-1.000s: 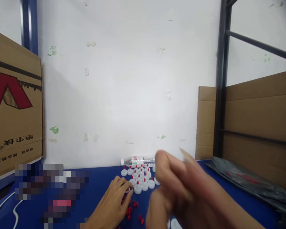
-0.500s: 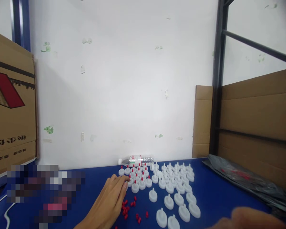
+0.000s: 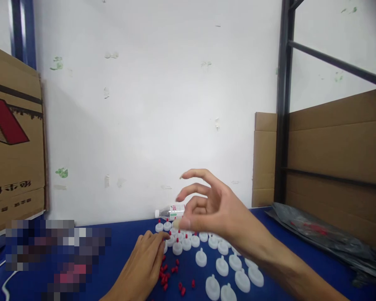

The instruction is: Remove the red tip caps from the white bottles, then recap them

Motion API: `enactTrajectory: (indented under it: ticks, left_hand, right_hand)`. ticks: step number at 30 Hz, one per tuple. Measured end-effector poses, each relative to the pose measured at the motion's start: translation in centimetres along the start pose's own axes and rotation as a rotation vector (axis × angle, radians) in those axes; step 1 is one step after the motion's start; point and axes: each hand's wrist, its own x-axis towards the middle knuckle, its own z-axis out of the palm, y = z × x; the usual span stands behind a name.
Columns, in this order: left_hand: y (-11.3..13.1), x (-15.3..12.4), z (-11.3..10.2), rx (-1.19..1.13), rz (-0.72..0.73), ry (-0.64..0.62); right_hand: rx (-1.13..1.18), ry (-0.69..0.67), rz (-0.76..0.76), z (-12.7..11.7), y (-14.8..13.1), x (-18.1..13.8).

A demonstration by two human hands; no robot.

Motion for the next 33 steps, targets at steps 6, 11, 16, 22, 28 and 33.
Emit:
enactTrajectory:
  ticks: [6, 11, 16, 22, 28, 33]
  left_hand:
    - [-2.0, 2.2, 1.0, -0.050, -0.031, -0.108]
    - [-2.0, 1.5, 1.1, -0.046, -0.057, -0.077]
    - [-2.4, 1.7, 1.2, -0.031, -0.035, -0.083]
    - [-2.0, 1.8, 0.7, -0.032, -0.034, -0.093]
    - [-1.2, 1.8, 0.5, -0.038, -0.030, -0.054]
    - [-1.6, 1.6, 1.0, -0.040, 0.062, -0.027]
  right_hand:
    - [-0.809, 0.061, 0.232, -6.1, 7.5, 4.4]
    - [-0.886, -0.154, 0.519, -9.8, 13.3, 4.8]
    - [-0.830, -0.281, 0.622, -11.1, 16.6, 4.9]
    - [-0.908, -0.184, 0.411, -10.5, 14.9, 5.1]
    - [-0.910, -0.274, 0.133, -5.7, 10.8, 4.0]
    - [-1.089, -0.535, -0.128, -2.1, 9.1, 2.5]
